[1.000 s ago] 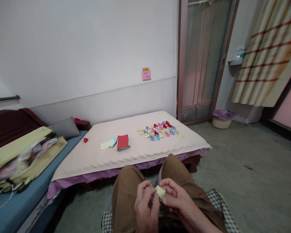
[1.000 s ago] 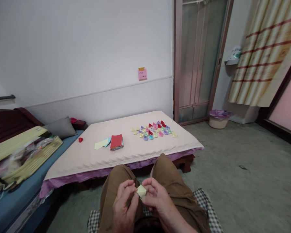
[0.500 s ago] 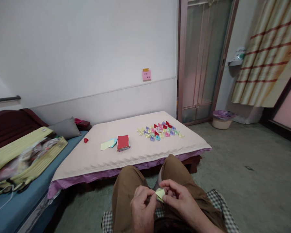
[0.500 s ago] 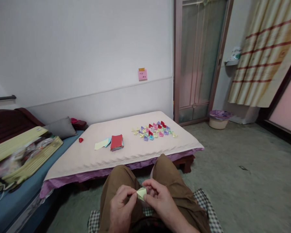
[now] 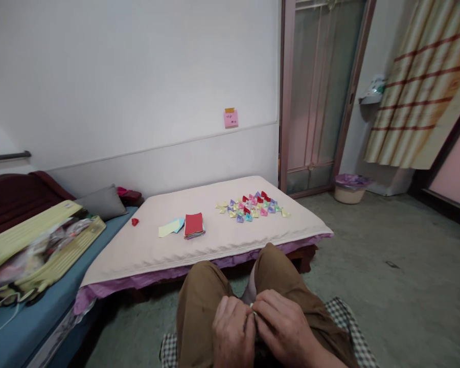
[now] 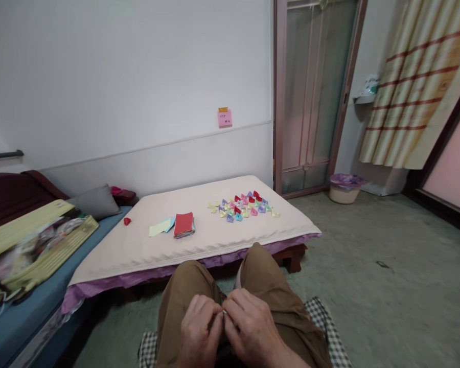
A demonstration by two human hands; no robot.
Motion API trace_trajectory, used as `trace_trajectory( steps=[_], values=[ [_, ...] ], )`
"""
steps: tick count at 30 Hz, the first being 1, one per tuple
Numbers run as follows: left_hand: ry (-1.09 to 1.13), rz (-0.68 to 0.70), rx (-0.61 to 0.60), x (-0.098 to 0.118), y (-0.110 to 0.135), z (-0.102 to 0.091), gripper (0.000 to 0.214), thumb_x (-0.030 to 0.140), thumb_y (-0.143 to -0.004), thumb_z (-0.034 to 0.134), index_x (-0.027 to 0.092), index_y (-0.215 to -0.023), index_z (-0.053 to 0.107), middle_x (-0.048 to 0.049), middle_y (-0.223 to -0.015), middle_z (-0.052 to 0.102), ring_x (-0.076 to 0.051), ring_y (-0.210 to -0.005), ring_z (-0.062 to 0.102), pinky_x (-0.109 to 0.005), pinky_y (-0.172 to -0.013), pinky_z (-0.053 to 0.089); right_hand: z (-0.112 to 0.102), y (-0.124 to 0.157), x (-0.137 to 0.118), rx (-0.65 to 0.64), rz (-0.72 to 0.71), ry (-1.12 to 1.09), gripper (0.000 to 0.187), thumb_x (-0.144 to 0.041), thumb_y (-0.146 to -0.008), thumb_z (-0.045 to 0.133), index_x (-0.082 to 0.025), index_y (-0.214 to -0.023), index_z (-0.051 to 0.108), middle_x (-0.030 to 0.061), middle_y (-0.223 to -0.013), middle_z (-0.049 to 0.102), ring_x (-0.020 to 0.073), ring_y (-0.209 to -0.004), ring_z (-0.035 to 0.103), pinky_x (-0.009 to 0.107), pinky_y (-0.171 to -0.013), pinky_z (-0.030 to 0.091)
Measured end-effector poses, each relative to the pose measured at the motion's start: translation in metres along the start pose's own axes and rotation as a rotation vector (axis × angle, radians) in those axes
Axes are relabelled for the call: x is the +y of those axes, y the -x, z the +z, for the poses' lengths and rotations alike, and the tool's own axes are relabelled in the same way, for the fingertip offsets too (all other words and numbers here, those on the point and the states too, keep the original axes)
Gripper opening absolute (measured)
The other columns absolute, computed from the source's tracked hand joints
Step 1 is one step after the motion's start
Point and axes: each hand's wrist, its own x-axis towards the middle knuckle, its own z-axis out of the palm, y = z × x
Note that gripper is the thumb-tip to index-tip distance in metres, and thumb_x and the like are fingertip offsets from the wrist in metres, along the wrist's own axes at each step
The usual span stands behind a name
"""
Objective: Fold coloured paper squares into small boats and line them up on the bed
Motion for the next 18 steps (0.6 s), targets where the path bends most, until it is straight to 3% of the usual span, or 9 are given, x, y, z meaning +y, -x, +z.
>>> trace_trajectory(
  steps=[8, 15, 18],
  values=[
    [0.12, -0.132, 0.018, -0.002, 0.003, 0.003, 0.019, 0.01, -0.082, 0.05, 0.019, -0.066, 0.055, -0.0013, -0.065, 0.056, -0.016, -0.065, 0.053, -0.027, -0.062, 0.039, -0.001, 0.0, 0.001, 0.071, 0.152, -0.251, 0.011, -0.014, -0.079, 0.053, -0.021, -0.078, 0.062, 0.0041, -0.074, 0.061, 0.0176, -0.07, 0.054, 0.026, -0.062, 0.038],
    [0.315, -0.499, 0.105, -0.01, -0.009, -0.007, 0.02, 0.016, -0.073, 0.056, 0.018, -0.054, 0.055, 0.0023, -0.055, 0.051, -0.013, -0.054, 0.049, -0.021, -0.051, 0.038, -0.001, -0.01, 0.005, 0.033, 0.628, -0.688, 0.013, -0.01, -0.063, 0.056, -0.018, -0.071, 0.064, -0.0049, -0.054, 0.046, 0.0116, -0.05, 0.04, 0.024, -0.049, 0.028],
    [0.38, -0.592, 0.136, -0.009, -0.011, -0.007, 0.019, 0.02, -0.072, 0.055, 0.018, -0.054, 0.056, 0.0024, -0.054, 0.051, -0.013, -0.052, 0.05, -0.021, -0.051, 0.038, 0.007, -0.012, 0.002, -0.041, 0.678, -0.928, 0.009, -0.012, -0.059, 0.06, -0.017, -0.067, 0.063, -0.0068, -0.05, 0.042, 0.0096, -0.049, 0.035, 0.022, -0.048, 0.025]
  ],
)
